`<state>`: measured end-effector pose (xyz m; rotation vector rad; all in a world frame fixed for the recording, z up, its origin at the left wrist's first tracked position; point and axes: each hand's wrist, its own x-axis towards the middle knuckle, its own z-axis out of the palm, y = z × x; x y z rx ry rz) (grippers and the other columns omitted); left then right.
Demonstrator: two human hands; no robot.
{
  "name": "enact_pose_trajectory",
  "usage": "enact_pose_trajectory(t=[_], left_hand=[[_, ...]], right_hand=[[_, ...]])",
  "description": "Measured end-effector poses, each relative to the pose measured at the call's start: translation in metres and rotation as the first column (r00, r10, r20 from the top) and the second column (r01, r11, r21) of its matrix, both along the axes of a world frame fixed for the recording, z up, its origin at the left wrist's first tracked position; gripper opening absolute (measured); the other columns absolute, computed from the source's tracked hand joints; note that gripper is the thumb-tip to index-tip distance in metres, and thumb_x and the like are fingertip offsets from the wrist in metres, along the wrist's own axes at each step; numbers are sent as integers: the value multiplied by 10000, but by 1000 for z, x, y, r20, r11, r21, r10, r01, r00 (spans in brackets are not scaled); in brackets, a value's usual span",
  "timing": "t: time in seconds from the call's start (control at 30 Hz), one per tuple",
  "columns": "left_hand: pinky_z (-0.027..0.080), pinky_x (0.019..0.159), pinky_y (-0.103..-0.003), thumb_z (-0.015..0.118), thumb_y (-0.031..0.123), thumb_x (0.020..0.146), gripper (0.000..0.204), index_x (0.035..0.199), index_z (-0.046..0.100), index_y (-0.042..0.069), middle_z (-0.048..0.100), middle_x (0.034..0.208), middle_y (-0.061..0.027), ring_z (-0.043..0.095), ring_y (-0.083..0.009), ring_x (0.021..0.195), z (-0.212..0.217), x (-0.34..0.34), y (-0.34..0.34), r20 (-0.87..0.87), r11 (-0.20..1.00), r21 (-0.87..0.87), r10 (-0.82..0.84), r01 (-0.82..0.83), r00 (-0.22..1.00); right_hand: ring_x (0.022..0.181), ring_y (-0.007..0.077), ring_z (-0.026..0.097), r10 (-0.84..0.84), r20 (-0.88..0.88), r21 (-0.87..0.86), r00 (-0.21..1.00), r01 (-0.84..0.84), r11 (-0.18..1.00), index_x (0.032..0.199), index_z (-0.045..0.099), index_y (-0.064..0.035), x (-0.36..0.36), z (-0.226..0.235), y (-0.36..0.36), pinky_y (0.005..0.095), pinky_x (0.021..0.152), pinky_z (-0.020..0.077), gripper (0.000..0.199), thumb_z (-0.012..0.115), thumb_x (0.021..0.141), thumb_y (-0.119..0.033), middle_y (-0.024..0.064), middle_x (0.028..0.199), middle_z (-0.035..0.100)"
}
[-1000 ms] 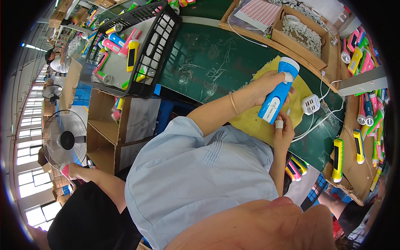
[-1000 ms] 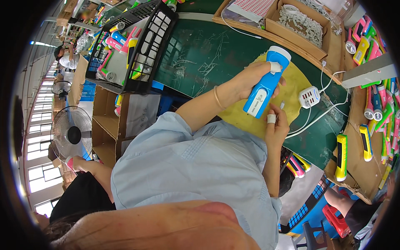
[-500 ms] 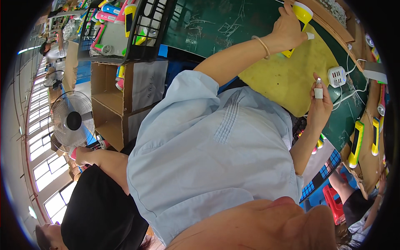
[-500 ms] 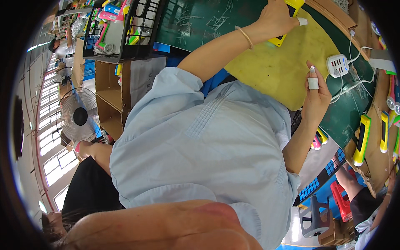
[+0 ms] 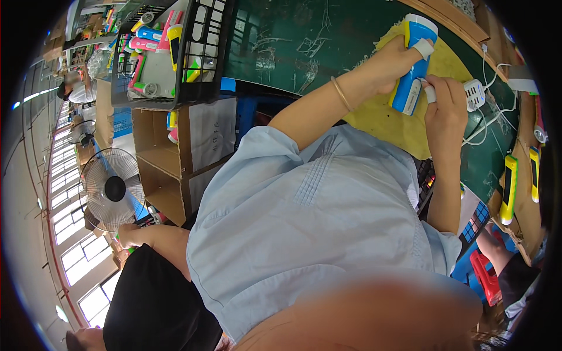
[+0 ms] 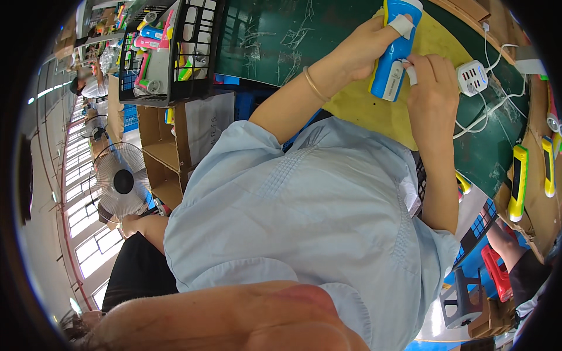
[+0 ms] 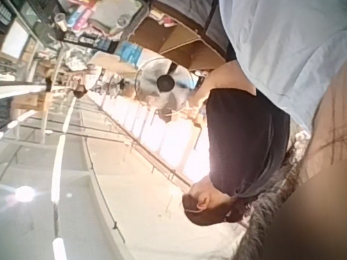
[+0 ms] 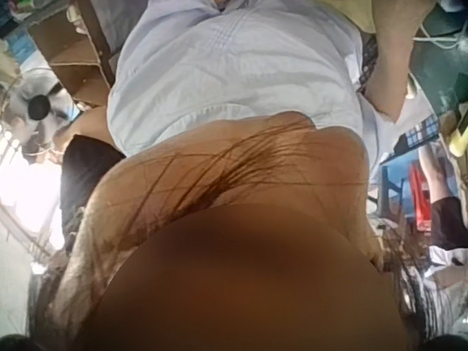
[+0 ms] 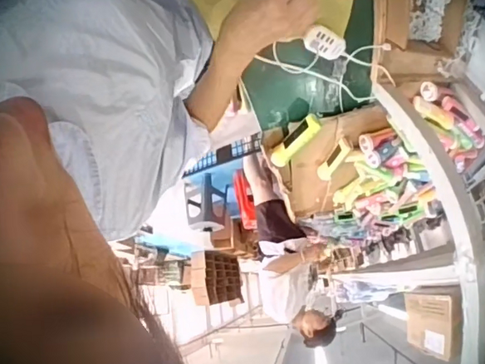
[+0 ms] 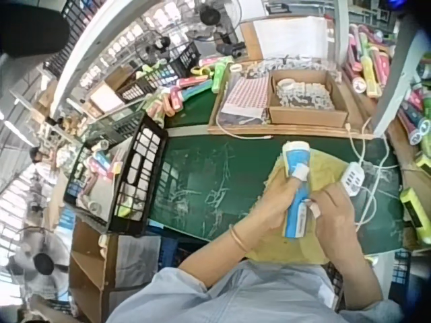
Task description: Testing multiple hand-held flashlights for functionality by turning them on and off.
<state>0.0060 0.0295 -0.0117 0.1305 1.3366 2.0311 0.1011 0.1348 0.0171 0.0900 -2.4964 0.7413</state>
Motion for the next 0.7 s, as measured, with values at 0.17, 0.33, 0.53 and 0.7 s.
enact_pose_trajectory(t=[0.17, 0.33, 0.53, 0.7], left_hand=[[503, 562, -328, 527, 466, 831, 479, 995, 457, 21, 558, 797, -98, 571, -169, 646, 13, -1, -9, -134, 962, 269, -5, 42, 991], [483, 654, -358, 380, 669, 777, 666, 1039, 443, 60, 548, 818, -87, 557, -191, 724, 16, -4, -13, -87, 850, 521, -35, 76, 996], [414, 600, -238, 436, 658, 768, 631, 1044, 453, 92, 470, 783, 13, 415, -111, 683, 13, 6, -16, 289, 680, 726, -167, -102, 943], [423, 668, -297, 396, 692, 757, 674, 1011, 461, 71, 485, 723, -37, 463, -169, 707, 19, 12, -15, 180, 627, 768, -16, -130, 984]], right_hand=[[713, 206, 538, 587, 223, -539, 778, -403, 739, 812, 575, -6, 3, 48, 2, 269, 617, 407, 141, 584, 679, 39, 74, 758, 535], [737, 227, 499, 441, -42, 35, 897, -439, 898, 880, 584, -18, 26, 21, -20, 309, 619, 409, 251, 614, 633, 14, 83, 835, 493], [658, 182, 483, 561, -186, 5, 807, -570, 822, 837, 622, 6, 42, 18, -20, 277, 572, 391, 248, 637, 592, -28, 49, 718, 463], [675, 270, 506, -34, -156, -227, 987, -2, 974, 951, 545, -13, 28, 13, -43, 339, 573, 401, 456, 760, 625, -248, 88, 730, 472]])
